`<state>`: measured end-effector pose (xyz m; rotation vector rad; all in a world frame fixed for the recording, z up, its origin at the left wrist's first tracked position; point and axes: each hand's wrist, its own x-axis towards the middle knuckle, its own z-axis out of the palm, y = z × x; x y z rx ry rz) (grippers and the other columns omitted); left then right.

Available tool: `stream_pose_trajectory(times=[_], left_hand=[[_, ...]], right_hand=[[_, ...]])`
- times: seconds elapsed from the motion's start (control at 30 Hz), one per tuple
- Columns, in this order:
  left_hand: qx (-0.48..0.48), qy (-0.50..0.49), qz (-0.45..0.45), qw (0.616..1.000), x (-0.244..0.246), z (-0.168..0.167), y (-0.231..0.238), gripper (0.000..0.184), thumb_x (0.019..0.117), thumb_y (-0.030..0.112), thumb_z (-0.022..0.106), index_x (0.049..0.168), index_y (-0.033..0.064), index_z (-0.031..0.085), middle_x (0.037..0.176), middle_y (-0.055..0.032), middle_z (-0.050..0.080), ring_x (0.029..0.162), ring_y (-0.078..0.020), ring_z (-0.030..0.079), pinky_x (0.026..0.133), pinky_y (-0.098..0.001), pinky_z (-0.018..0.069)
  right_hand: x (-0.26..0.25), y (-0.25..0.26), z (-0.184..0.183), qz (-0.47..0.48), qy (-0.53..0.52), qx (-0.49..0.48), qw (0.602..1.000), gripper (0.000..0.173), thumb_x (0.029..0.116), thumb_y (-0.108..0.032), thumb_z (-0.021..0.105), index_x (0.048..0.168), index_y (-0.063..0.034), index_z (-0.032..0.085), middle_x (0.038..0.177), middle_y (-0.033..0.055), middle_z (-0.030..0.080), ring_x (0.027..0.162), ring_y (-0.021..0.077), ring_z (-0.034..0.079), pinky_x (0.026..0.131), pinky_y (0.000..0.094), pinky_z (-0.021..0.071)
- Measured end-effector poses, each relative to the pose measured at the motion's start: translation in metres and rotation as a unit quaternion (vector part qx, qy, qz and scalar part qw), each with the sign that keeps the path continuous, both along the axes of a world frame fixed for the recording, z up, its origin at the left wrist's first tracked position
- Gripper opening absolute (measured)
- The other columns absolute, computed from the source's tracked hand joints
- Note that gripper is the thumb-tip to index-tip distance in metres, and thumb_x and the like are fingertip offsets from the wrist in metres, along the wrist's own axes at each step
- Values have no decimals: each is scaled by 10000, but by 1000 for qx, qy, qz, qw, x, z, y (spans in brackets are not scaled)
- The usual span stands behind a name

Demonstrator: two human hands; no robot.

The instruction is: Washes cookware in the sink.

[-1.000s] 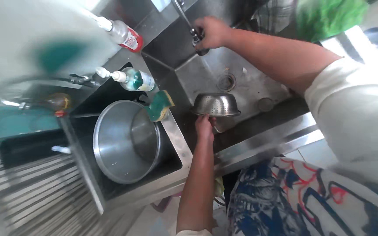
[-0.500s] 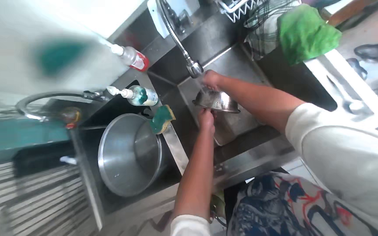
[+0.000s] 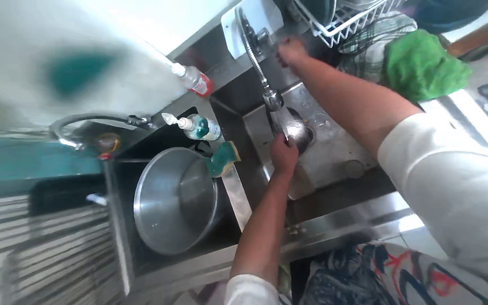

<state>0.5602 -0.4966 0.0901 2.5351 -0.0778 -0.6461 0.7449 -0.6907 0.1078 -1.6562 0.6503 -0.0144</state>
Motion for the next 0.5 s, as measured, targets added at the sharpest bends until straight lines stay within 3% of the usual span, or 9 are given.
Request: stream_pose_trajectory(times=[0.1,0.2,0.3,0.5], left_hand=[[30,-23,-73,997,-6,-3,-1,335,1072,264,533,1236,9,675,1140,-200,709,1071,-335,695,953,-518,547],[92,-13,-177,980,-8,-1,-3,358,1092,267,477,1301,40,660,1274,-171,681,1204,-327,647,1051,-511,486],[102,-53,-236,965,-10,-13,4,309,1063,208,523,1250,19,679,1257,-174,688,1210,-319,641,1084,-502,444],[85,-116,-304,942,-3,-32,24,244,992,79,580,1190,-7,693,1194,-198,701,1154,-348,660,1033,-529,460]], right_hand=[[24,-2,17,15,30,-2,999,491,1095,-343,443,1464,-21,479,1255,195,642,1013,276,680,881,443,562],[37,-4,17,11,58,-10,998,470,1093,-354,433,1407,-14,519,1136,154,651,893,224,671,801,395,566],[42,-5,12,0,63,-8,998,358,1071,-250,450,1317,-17,567,988,81,657,757,140,645,708,317,559],[42,-3,8,-17,41,13,999,290,1070,-170,447,1279,-19,579,942,54,656,726,120,643,687,289,561]])
